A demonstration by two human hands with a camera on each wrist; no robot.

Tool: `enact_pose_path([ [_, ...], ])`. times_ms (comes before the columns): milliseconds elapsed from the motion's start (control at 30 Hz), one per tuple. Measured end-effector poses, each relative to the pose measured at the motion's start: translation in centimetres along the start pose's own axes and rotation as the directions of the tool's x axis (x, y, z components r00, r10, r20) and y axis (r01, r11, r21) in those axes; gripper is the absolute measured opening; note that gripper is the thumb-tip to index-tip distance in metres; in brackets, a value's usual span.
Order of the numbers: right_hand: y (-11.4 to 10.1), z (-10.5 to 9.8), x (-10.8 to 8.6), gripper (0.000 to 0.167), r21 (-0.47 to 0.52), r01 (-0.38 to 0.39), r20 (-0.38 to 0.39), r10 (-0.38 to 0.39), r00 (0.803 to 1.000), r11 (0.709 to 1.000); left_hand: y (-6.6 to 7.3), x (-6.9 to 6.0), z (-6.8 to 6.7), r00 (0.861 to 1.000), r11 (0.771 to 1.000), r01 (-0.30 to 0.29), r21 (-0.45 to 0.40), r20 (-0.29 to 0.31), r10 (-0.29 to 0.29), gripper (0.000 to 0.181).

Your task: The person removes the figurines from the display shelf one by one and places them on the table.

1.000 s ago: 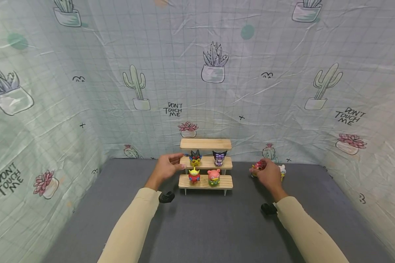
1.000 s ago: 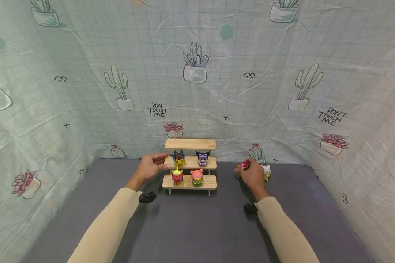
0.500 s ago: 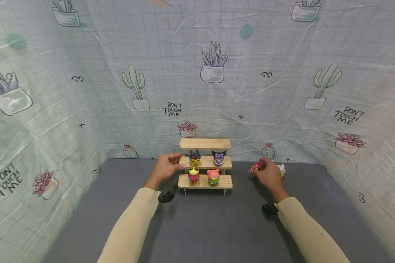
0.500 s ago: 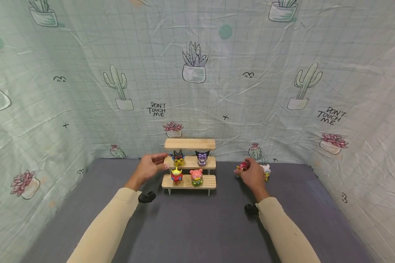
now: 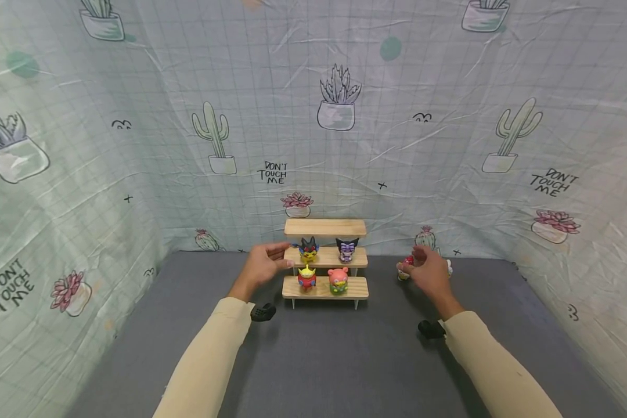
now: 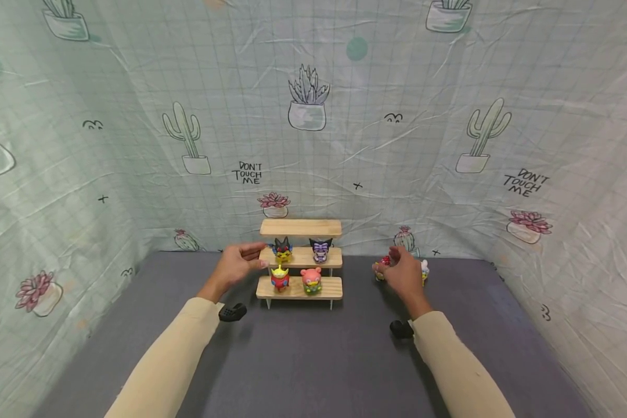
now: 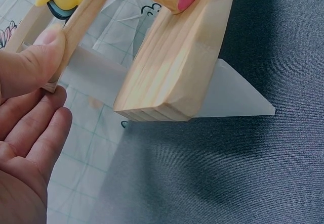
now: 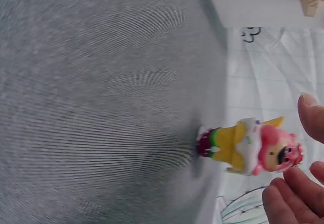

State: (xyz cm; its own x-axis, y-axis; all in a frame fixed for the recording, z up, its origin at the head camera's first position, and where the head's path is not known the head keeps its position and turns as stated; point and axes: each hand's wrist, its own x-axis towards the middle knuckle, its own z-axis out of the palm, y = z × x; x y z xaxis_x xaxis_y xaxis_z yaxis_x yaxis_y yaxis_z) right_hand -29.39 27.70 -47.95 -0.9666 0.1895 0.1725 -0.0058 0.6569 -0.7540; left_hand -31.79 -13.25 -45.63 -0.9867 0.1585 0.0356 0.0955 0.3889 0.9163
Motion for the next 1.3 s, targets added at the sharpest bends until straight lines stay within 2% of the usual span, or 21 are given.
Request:
enact_pose_path([
  [233,-1.3,-0.6,-0.4,0.069,0.037,0.035,0.001,-0.035,0.999,0.999,-0.2,-0.1,-0.1,1.0,1.0,0.003,-0.02,0.007,-0.003,0.056],
  [467,-3.7,-0.6,-0.7,0.06,0.115,0.101,-0.007,-0.101,0.995,0.988,-0.4,0.0,-0.3,1.0,0.998,0.011,-0.058,0.018,-0.01,0.058],
  [633,-5.4,-0.6,-1.2,0.058,0.191,0.145,0.056,-0.158,0.986,0.971,-0.7,0.2,-0.4,1.0,0.995,0.014,-0.099,0.007,-0.013,0.059],
  [967,-6.9,0.3,-1.4,0.054,0.297,0.187,0.132,-0.234,0.963,0.937,-0.7,0.3,-0.4,1.0,0.991,0.013,-0.134,0.018,-0.011,0.062],
  [1300,-8.3,1.5,-1.3,0.053,0.363,0.162,0.21,-0.25,0.945,0.917,-0.8,0.2,-1.1,0.998,0.985,0.026,-0.171,0.067,-0.015,0.066],
])
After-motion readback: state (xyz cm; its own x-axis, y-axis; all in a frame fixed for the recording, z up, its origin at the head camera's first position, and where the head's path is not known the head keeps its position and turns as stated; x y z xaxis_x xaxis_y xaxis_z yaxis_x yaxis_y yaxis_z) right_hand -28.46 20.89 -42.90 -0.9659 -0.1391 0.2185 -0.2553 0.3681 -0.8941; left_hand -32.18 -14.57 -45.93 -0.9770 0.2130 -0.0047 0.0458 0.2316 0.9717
